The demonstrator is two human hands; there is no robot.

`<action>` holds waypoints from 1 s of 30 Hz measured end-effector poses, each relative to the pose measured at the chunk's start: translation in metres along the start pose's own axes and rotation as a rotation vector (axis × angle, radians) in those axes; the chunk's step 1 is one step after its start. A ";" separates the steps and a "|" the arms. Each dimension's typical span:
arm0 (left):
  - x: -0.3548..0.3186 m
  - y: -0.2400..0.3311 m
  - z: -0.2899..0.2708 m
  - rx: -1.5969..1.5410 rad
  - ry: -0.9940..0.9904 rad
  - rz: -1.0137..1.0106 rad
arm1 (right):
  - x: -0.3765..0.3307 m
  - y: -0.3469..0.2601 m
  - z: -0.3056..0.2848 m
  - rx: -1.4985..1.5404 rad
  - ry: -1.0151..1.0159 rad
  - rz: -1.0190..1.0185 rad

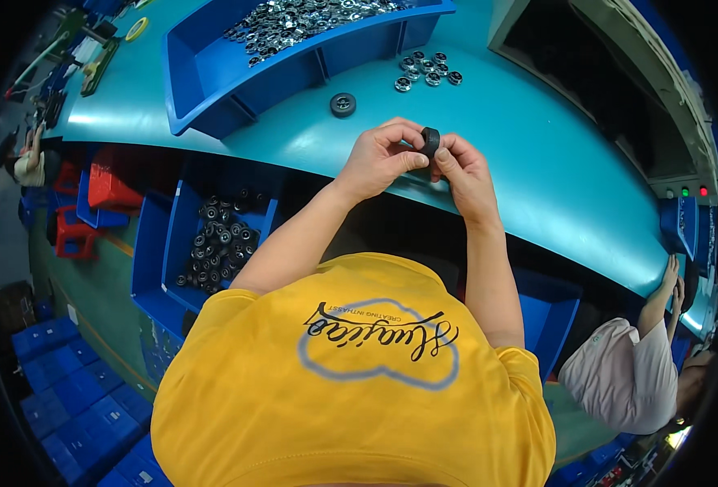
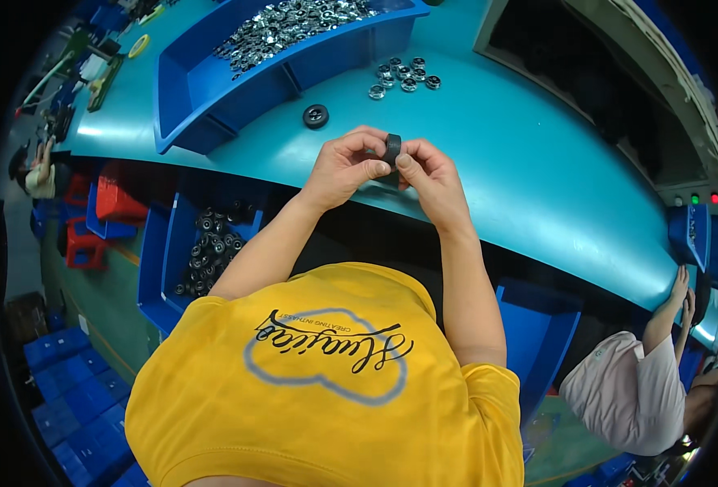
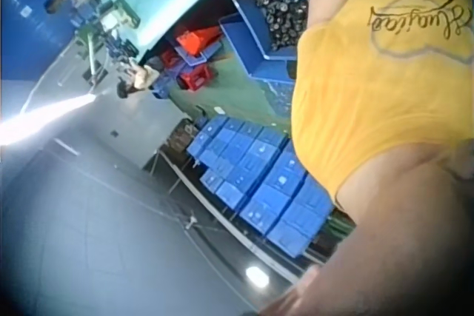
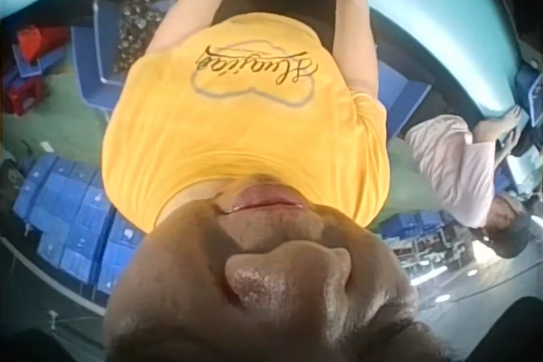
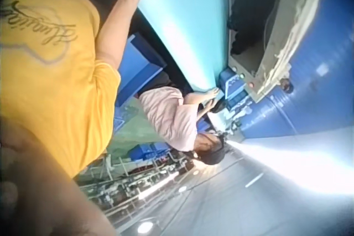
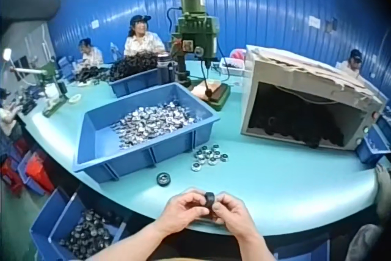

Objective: Assembling small circular components by hand at an industrial workbench.

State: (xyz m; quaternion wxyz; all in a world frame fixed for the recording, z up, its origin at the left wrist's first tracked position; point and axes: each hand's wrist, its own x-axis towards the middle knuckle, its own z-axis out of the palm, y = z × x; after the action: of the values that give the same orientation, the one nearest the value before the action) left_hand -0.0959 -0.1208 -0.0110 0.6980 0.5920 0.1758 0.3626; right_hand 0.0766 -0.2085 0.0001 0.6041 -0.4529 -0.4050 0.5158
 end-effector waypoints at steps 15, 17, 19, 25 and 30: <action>0.003 -0.008 -0.014 -0.355 0.018 -0.101 | 0.001 -0.015 0.031 -0.685 0.154 -0.391; 0.002 -0.007 -0.015 -0.359 0.014 -0.100 | 0.002 -0.014 0.033 -0.763 0.186 -0.410; 0.002 -0.009 -0.014 -0.372 0.024 -0.106 | 0.003 -0.016 0.034 -0.804 0.179 -0.405; 0.002 -0.008 -0.013 -0.390 0.043 -0.108 | 0.006 -0.016 0.035 -0.796 0.157 -0.398; 0.004 0.007 -0.007 -0.452 0.062 -0.139 | 0.004 -0.014 0.022 -0.078 0.026 0.044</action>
State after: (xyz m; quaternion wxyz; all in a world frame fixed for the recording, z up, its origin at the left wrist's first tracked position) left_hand -0.1001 -0.1128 -0.0048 0.8303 0.3959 0.1519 0.3616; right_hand 0.0596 -0.2023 0.0197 0.5797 -0.4915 -0.4069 0.5067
